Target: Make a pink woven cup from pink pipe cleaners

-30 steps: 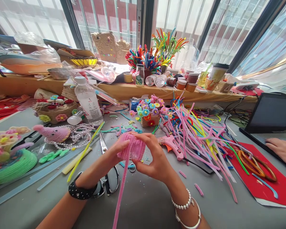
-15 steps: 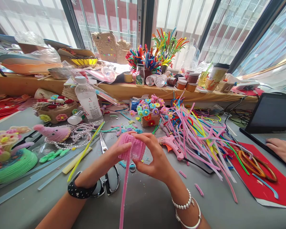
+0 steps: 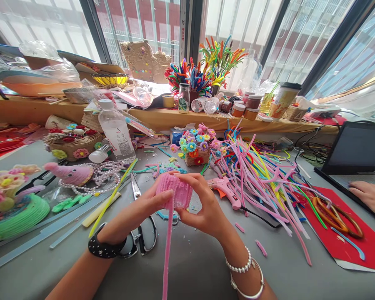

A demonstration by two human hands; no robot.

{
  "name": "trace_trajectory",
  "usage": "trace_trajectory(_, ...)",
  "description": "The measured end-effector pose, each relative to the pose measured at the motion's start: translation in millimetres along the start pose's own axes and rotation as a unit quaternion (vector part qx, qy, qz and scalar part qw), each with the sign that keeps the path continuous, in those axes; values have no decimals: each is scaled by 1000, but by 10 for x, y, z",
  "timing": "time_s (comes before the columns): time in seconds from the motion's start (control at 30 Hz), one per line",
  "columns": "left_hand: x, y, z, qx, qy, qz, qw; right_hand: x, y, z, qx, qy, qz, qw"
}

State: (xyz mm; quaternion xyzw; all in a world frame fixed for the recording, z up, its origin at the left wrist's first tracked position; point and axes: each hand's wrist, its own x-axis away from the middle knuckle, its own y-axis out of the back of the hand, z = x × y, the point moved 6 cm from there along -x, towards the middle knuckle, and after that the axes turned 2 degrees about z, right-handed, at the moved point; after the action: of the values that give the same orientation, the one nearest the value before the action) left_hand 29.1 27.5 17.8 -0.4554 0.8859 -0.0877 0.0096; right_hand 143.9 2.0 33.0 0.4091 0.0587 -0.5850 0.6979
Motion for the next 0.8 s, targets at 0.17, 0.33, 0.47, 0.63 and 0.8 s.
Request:
trace_trajectory(0.17,-55,80,12,-59,-23,-16,998,0,-5,-21,15,-16,4,1000)
trace_trajectory(0.33,-60,203,0,-43,-20,-89,995,14,71,-122,-7,-52,2,999)
trace_trajectory(0.47,-20,333,-69,-10,-64,-173,983,26,265,-180,-63,-65,-58,994)
trace_trajectory(0.63,19,423,-140,12,-122,-247,961,167,564,-38,6,-7,-264,964)
trace_trajectory(0.8,18,370,-162,33,-165,-244,955,148,239,73,40,4,-190,981)
